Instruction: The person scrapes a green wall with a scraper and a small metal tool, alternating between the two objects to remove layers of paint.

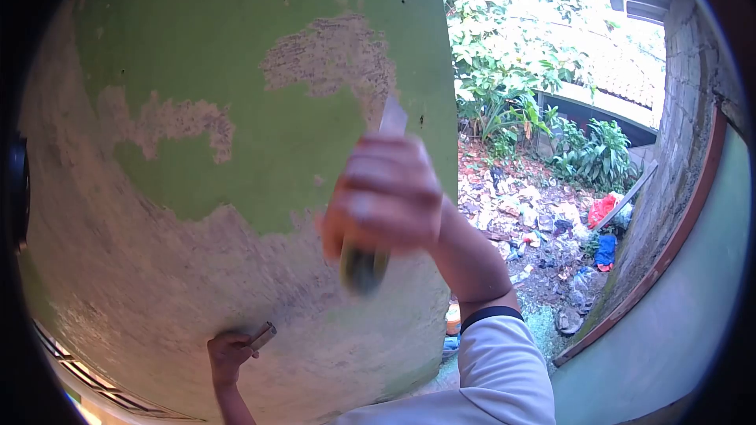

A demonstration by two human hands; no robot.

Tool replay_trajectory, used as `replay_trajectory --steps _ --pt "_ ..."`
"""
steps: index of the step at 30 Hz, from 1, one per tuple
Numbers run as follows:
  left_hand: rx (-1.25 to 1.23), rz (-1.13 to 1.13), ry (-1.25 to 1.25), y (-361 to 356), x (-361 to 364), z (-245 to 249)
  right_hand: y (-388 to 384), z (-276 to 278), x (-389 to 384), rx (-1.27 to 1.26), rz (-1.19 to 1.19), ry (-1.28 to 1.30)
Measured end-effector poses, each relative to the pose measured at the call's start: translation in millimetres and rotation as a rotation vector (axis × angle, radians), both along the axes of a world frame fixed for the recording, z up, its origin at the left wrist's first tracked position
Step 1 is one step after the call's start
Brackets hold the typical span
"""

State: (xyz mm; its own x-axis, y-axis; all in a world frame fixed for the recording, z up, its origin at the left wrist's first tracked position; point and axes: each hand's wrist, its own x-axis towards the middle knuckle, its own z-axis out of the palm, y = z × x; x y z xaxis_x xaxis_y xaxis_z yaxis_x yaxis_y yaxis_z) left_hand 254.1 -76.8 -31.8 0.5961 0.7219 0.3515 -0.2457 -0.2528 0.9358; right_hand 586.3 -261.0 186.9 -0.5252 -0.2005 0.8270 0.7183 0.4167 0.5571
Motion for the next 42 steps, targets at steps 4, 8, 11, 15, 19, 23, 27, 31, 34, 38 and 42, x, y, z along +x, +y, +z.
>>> replay_trajectory --steps 4,8,11,15,19,23,27,31,34,38,42 --pt "0.014 0.011 0.025 2.8 -1.0 -3.1 8.7 11.4 15.7 0.173 0.016 0.039" --pt "0.003 0.028 0.014 0.8 0.5 -2.3 -3.8 1.4 0.0 0.034 0.079 -0.019" --pt "-0.009 0.032 0.024 -0.5 -0.7 -2.7 7.0 9.0 21.5 0.097 -0.074 0.086" --pt "-0.03 0.028 -0.024 0.3 0.8 -4.2 -20.3 -1.4 -5.0 -0.059 0.04 -0.034" --pt "-0.029 0.047 -0.002 -0.8 0.3 -4.1 4.3 5.6 15.3 0.016 -0.012 0.08" --pt "-0.016 0.046 -0.025 1.2 0.9 -6.0 -15.6 -1.9 -5.0 -0.076 0.058 -0.008" --pt "-0.033 0.062 0.001 -4.6 3.6 1.1 14.5 12.6 14.7 0.101 0.115 -0.005" --pt "-0.017 0.053 0.001 -3.2 2.8 -0.1 -4.9 6.6 -0.7 0.025 0.088 -0.084" --pt "-0.006 0.047 -0.02 -2.5 2.8 -3.2 -9.4 5.6 -10.3 0.044 0.079 -0.041" --pt "-0.013 0.035 -0.024 -1.6 3.2 -1.7 7.2 9.9 3.3 0.099 0.103 -0.017" --pt "-0.027 0.035 -0.049 -3.7 2.8 -2.0 -24.9 -3.6 -19.3 -0.081 -0.008 0.043"
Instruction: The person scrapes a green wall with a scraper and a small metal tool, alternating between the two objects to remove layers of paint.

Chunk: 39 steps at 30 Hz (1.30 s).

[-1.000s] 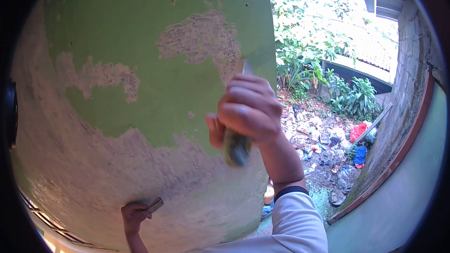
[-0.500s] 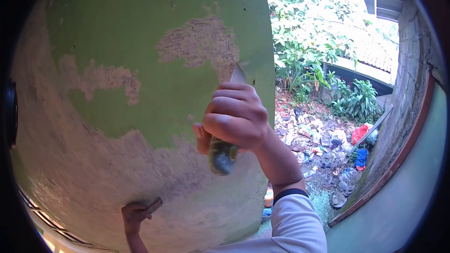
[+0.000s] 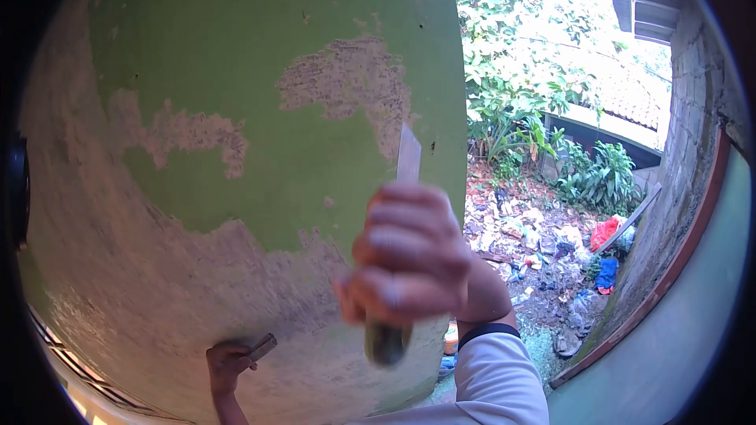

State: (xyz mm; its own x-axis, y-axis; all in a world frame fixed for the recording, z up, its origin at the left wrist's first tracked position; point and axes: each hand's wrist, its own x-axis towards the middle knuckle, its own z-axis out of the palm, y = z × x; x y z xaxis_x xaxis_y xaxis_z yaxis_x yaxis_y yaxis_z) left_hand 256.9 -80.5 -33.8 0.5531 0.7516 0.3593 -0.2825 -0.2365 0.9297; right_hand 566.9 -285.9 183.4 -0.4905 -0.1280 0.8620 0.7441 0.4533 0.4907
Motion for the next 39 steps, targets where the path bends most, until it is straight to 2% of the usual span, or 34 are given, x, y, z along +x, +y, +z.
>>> replay_trajectory --steps 1,4,5,8,12,13,16,19,24,26,29,33,36,39 --pt "-0.002 0.001 0.004 -0.6 -0.6 -0.4 15.3 7.5 10.1 0.102 -0.001 0.053" --pt "0.004 -0.002 0.015 1.8 0.0 0.8 32.3 17.1 34.0 0.15 -0.088 0.082" --pt "0.006 0.003 0.02 2.3 -0.5 -0.2 25.6 14.2 30.7 0.136 0.013 0.08" --pt "0.004 0.014 0.016 2.2 -0.6 -3.0 -0.9 3.2 5.2 0.035 0.071 -0.011" --pt "-0.006 -0.008 0.004 2.0 -0.3 -1.6 20.9 11.9 21.1 0.084 -0.038 0.051" --pt "0.001 -0.006 -0.003 2.7 0.8 -0.7 23.9 14.3 20.3 0.157 0.081 -0.031" --pt "0.0 0.026 0.019 1.8 1.0 -1.9 1.9 6.2 0.5 0.102 0.138 -0.099" --pt "0.003 0.011 0.034 1.0 -1.7 -2.3 31.2 22.1 32.7 0.169 0.038 0.0" --pt "0.022 0.014 0.022 2.4 -0.5 -3.3 1.0 8.7 4.3 0.094 0.104 -0.094" --pt "0.013 0.012 0.023 1.8 0.3 -2.5 13.8 13.9 13.7 0.191 0.08 -0.021" --pt "0.013 0.008 0.031 1.5 -1.5 -4.0 26.1 17.3 27.5 0.182 0.03 0.054" --pt "0.012 0.006 0.015 1.4 0.0 -2.9 1.8 8.4 7.5 0.109 0.1 -0.084" --pt "0.008 0.008 0.03 1.0 -0.5 -1.2 27.8 18.2 42.2 0.162 -0.032 0.009" --pt "0.045 0.056 0.032 0.2 1.7 -3.5 5.8 8.4 15.9 0.087 0.033 -0.048"
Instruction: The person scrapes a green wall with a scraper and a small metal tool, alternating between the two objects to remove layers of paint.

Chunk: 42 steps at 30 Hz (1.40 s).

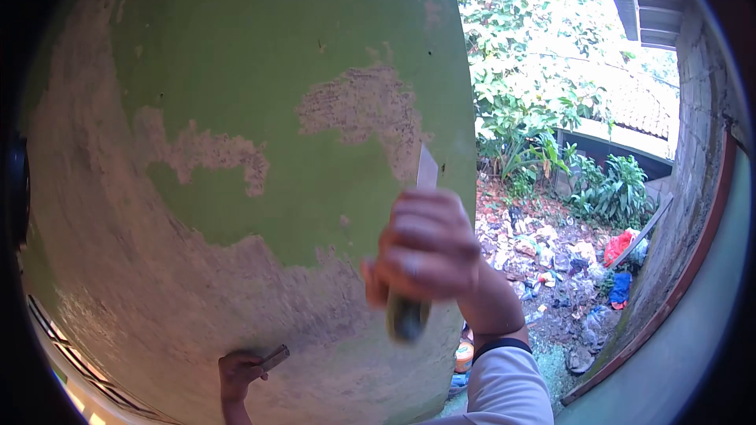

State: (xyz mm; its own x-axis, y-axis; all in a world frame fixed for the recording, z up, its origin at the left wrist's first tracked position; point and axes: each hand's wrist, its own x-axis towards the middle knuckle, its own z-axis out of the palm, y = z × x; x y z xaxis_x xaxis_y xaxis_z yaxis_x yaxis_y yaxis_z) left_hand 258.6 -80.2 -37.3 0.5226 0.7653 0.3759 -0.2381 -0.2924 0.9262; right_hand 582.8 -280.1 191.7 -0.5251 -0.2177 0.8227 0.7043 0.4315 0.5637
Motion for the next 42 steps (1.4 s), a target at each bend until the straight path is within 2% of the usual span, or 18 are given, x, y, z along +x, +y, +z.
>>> replay_trajectory --steps 2,5,7,8,11,15,17,19,21,22,26,30,35,37,39,42 --pt "0.007 0.016 -0.012 -3.4 2.4 2.6 0.5 3.6 -2.2 0.011 0.028 -0.04" --pt "0.012 0.031 0.02 -3.9 0.6 3.5 13.8 7.4 19.3 0.133 -0.083 0.052" --pt "0.029 0.04 0.022 -2.8 3.4 5.6 12.4 13.0 29.2 0.122 -0.109 0.138" --pt "0.002 0.056 0.02 -5.1 4.2 7.0 5.4 8.6 22.1 0.128 -0.009 0.103" --pt "-0.024 0.085 0.053 -6.8 5.8 8.5 -13.9 2.7 -2.7 0.042 0.038 -0.011" --pt "-0.005 0.076 0.052 -5.4 4.1 6.0 11.1 11.5 26.2 0.091 -0.005 0.096" --pt "-0.019 0.071 0.026 -5.8 4.9 6.6 -8.1 5.5 2.8 -0.026 0.041 -0.032" --pt "-0.041 0.063 0.009 -9.0 6.1 9.1 -10.2 4.3 -2.8 -0.037 0.051 -0.06" --pt "0.033 0.079 0.082 -11.8 5.7 14.9 9.7 9.2 19.9 0.082 -0.049 0.04" --pt "0.031 0.075 0.087 -11.4 4.2 12.4 18.9 13.0 31.9 0.058 -0.045 0.112" --pt "-0.009 0.065 0.018 -6.3 4.5 4.0 -9.3 2.4 -0.2 -0.018 0.0 -0.066" --pt "-0.005 0.066 0.048 -6.7 3.4 6.1 14.8 17.5 30.1 0.04 -0.051 0.062" --pt "-0.002 0.076 0.031 -7.6 5.7 6.7 -2.8 7.3 9.1 0.032 0.019 -0.037" --pt "-0.003 0.073 0.073 -10.6 5.2 10.5 2.6 11.4 16.8 0.089 -0.076 -0.021" --pt "-0.027 0.077 0.063 -11.8 5.9 12.9 11.0 13.6 37.8 0.036 -0.094 0.057" --pt "-0.015 0.065 0.047 -8.9 5.9 10.2 0.2 11.5 19.6 0.132 0.092 0.03"
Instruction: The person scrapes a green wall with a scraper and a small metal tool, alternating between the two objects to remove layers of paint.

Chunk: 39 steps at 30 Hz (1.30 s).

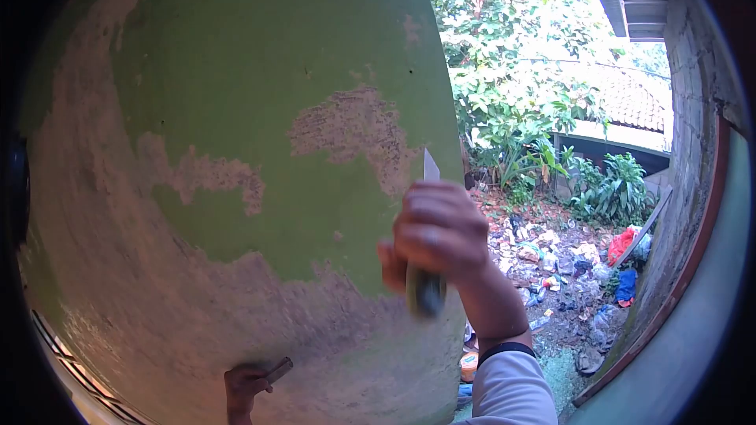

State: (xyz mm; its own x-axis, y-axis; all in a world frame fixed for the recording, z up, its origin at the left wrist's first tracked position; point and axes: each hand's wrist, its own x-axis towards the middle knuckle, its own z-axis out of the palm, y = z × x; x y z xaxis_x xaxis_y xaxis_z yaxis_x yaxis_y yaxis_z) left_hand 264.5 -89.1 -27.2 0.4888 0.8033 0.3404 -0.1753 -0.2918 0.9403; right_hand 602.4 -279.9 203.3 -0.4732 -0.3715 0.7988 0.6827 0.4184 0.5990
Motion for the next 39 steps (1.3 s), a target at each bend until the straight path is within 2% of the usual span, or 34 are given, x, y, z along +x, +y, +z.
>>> replay_trajectory --steps 3,4,9,11,12,13,15,17,23,25,27,29,31,33,35,37,39 --pt "0.008 -0.013 -0.035 -2.2 0.8 0.5 -0.7 1.1 0.4 -0.016 -0.132 0.008" --pt "0.005 -0.016 -0.026 -2.7 -1.0 -0.2 7.1 4.6 18.8 -0.102 -0.143 0.05" --pt "-0.011 0.032 -0.012 -0.1 0.5 -2.9 -4.5 -0.1 0.0 -0.091 -0.075 -0.037" --pt "-0.01 0.021 -0.011 -0.5 1.3 -0.3 -4.1 2.2 1.7 -0.056 -0.168 -0.037" --pt "-0.006 0.009 -0.012 -1.2 0.3 0.6 5.4 7.1 15.4 -0.072 -0.204 0.078" --pt "-0.007 0.007 -0.008 -1.0 -1.2 -1.0 5.3 2.6 18.2 -0.074 -0.207 0.081" --pt "-0.02 0.02 -0.017 2.1 -1.1 -4.6 4.3 1.7 14.8 -0.089 -0.098 0.032" --pt "-0.01 0.024 -0.032 0.9 -0.3 -3.7 -14.4 -4.0 -6.5 -0.141 -0.093 -0.061" --pt "0.0 0.004 -0.057 0.7 0.5 -3.8 8.4 8.9 25.9 0.01 -0.178 0.063" --pt "-0.007 0.009 -0.086 1.4 1.4 -4.9 -10.0 -0.9 1.2 -0.05 -0.026 0.002" --pt "0.02 0.015 -0.029 1.9 0.1 -5.2 -8.5 1.0 3.1 -0.087 -0.029 -0.023" --pt "0.027 0.008 0.004 -0.2 -2.2 -2.3 12.4 8.1 31.6 -0.029 -0.14 0.042" --pt "0.047 0.006 0.006 2.6 1.0 -1.7 5.2 10.2 25.4 -0.019 -0.169 0.027" --pt "0.023 0.003 -0.067 2.8 0.4 -7.2 -4.9 0.9 9.7 -0.039 -0.024 -0.02" --pt "0.034 0.001 -0.058 2.6 1.7 -5.2 -4.2 3.3 8.5 -0.051 -0.028 -0.034" --pt "0.039 -0.009 -0.034 1.1 -2.4 -5.6 9.6 9.3 31.4 -0.036 -0.189 0.054" --pt "0.045 -0.015 -0.035 5.4 -1.6 -8.3 4.8 9.4 26.5 -0.038 -0.202 0.062"
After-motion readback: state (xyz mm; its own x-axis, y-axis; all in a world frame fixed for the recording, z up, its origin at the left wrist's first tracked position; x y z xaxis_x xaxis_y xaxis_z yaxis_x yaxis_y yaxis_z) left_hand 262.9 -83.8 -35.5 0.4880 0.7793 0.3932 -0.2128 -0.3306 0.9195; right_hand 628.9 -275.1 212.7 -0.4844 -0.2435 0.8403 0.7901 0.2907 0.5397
